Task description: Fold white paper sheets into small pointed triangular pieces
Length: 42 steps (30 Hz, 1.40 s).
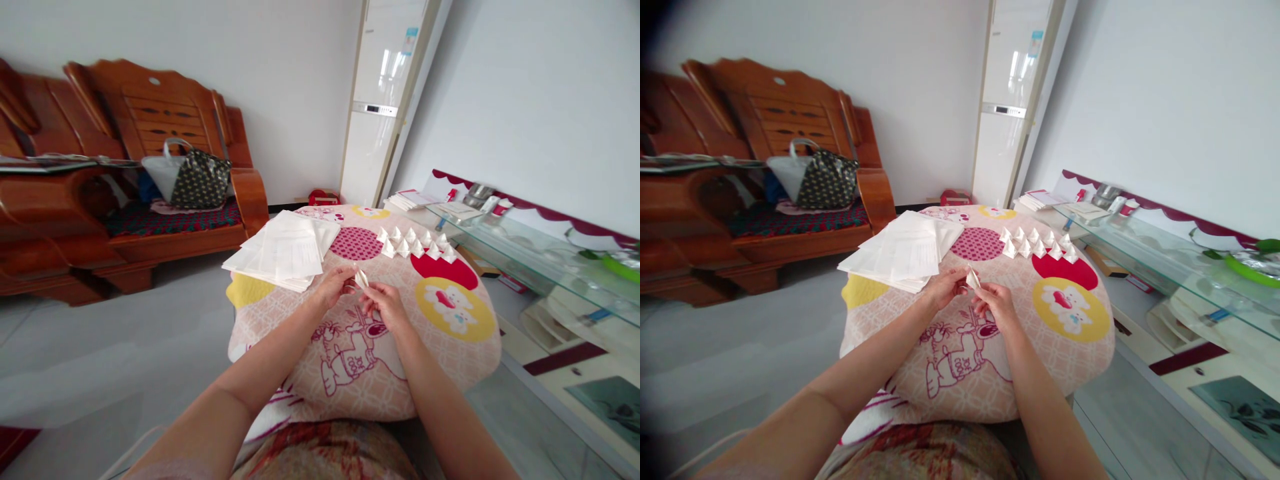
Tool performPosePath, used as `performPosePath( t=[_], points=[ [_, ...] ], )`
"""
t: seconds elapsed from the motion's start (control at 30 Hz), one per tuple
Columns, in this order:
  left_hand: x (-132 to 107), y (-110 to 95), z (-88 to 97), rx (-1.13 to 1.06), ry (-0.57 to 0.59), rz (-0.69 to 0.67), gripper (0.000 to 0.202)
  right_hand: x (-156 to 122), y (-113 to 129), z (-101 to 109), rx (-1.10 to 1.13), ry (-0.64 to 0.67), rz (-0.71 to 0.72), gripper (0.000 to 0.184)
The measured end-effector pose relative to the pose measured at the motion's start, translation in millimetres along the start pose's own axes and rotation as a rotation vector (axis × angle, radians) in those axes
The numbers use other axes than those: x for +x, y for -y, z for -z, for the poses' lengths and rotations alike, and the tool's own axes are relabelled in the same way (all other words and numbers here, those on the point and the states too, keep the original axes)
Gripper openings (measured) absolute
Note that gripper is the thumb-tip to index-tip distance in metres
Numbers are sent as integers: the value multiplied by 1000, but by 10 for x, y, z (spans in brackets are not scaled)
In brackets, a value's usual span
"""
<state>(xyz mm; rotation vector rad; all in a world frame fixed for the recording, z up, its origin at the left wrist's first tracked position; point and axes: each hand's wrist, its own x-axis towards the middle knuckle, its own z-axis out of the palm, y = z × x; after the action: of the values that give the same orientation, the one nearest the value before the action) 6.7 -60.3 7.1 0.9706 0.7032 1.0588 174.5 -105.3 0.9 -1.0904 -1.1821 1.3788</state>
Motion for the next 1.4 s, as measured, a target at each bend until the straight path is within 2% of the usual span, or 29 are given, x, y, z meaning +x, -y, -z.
performPosePath(
  t=[0.3,0.53,0.83,1.2,1.4],
  points=[
    [15,11,7,-56,-76,58,34,-11,34,-28,-48,-20,1,47],
    [15,-2,-8,-75,-83,69,29,19,-20,-15,-55,-55,23,48],
    [20,3,-12,-42,-93,68,28,64,-111,37,-122,-71,62,45],
    [-9,-5,-25,12,-70,65,28,59,-73,14,-108,-71,15,38],
    [-10,-1,-24,18,-82,85,27,52,-68,10,-140,-78,36,39]
  ],
)
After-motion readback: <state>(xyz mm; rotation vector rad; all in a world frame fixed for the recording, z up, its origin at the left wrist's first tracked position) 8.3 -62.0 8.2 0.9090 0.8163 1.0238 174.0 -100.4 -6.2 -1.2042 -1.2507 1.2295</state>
